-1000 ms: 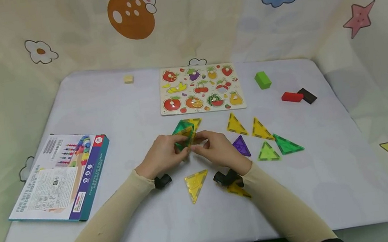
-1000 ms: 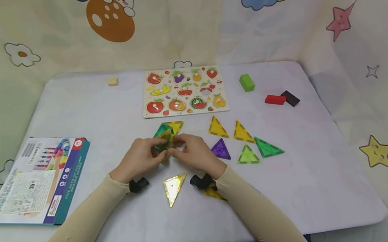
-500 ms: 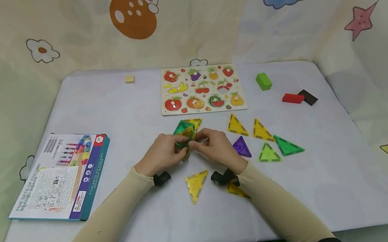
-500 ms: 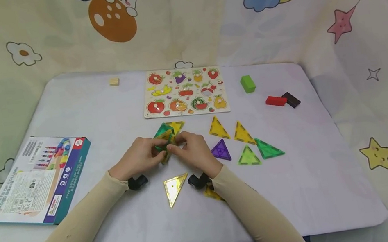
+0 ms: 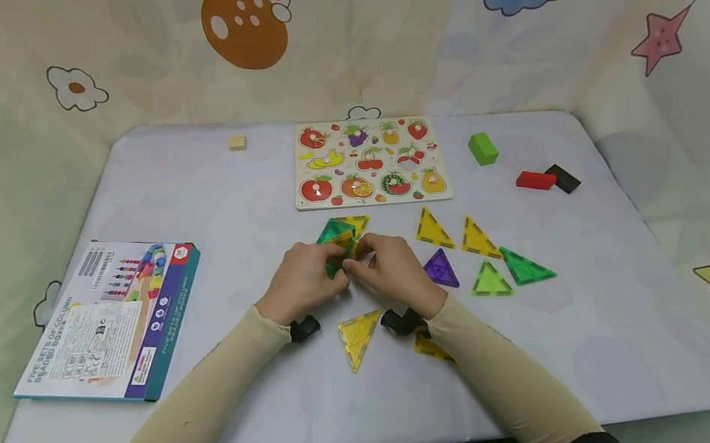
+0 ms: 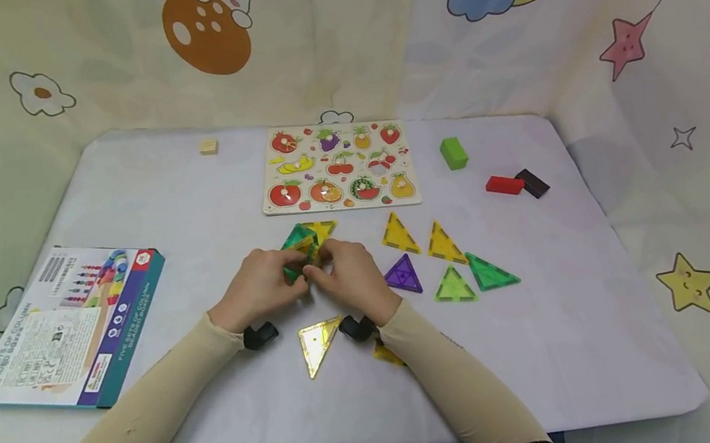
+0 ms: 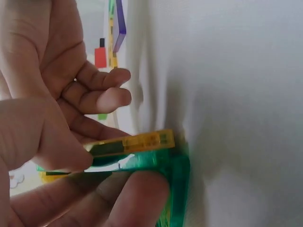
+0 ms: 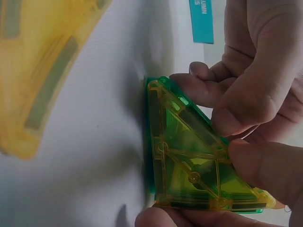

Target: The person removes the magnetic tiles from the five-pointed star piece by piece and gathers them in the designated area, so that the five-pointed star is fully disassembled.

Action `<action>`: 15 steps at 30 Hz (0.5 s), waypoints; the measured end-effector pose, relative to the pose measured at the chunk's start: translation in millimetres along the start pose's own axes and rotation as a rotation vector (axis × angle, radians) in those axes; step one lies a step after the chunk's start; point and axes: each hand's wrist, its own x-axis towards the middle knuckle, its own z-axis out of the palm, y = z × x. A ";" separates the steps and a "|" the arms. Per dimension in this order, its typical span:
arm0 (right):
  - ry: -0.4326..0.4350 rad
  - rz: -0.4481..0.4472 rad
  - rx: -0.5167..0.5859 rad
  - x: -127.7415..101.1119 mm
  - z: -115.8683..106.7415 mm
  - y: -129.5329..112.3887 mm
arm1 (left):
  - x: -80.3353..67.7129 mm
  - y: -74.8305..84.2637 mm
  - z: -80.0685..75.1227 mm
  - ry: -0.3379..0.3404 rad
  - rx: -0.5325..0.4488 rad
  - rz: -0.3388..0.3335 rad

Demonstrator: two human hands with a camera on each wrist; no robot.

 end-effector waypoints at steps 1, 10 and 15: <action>-0.001 -0.001 -0.005 0.1 -0.3 -0.7 | -0.1 1.0 0.3 0.006 0.006 -0.010; -0.019 -0.040 -0.033 -1.5 -2.5 0.1 | -1.2 4.6 6.9 0.051 0.046 -0.060; -0.054 -0.032 -0.009 -2.6 -9.7 6.8 | -1.0 6.2 6.8 0.078 0.076 -0.051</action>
